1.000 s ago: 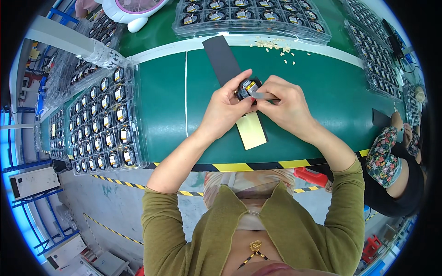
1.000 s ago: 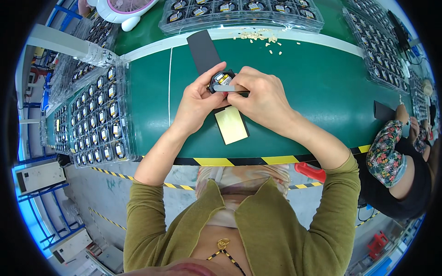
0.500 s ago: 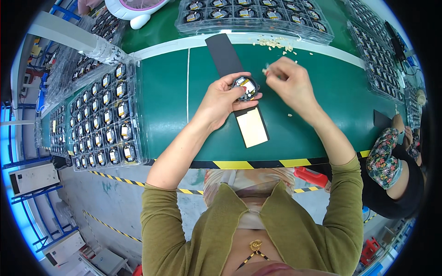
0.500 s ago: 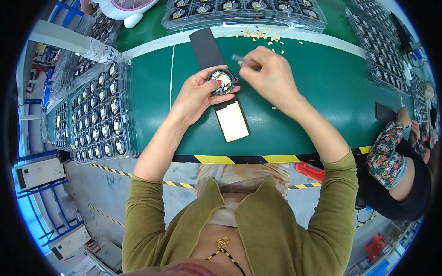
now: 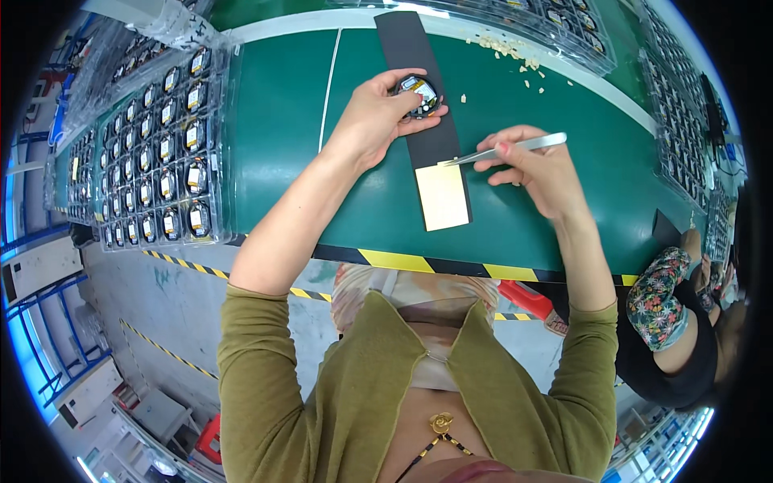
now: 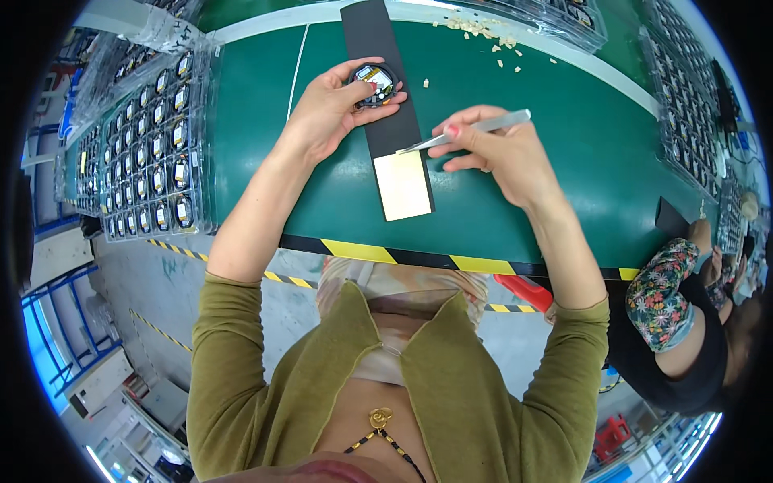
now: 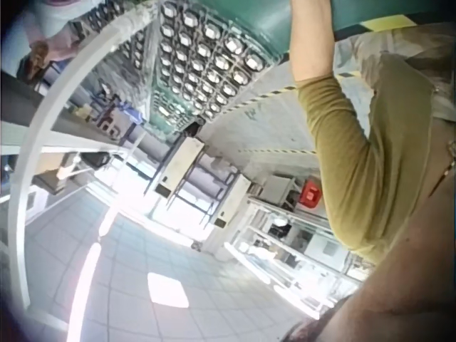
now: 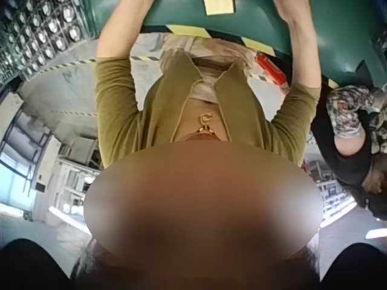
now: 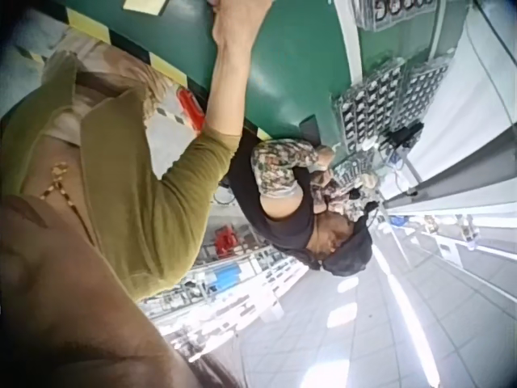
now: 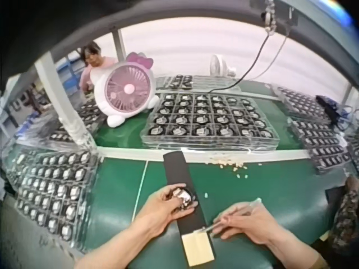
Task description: Assembling internal components into smartwatch housings on a factory production line.
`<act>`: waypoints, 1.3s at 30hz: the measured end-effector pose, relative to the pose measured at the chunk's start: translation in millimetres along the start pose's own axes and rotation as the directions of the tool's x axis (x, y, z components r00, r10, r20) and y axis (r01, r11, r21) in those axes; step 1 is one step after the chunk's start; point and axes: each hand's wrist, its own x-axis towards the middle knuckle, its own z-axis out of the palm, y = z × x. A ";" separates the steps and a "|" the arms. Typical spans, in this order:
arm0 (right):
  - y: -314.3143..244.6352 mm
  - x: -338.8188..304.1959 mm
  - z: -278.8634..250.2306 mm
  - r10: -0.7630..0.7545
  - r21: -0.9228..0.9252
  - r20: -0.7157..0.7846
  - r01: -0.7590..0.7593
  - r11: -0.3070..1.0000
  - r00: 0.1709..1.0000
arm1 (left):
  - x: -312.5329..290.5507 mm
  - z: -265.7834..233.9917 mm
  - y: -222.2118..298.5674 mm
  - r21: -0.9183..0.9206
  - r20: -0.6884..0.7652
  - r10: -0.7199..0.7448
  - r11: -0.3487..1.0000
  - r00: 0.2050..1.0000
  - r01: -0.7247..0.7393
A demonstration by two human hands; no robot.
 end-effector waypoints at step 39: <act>10.8 9.0 3.0 -0.477 0.091 -0.235 0.508 0.857 0.847 | -16.0 9.9 5.9 -0.119 0.276 -0.190 0.966 0.942 0.230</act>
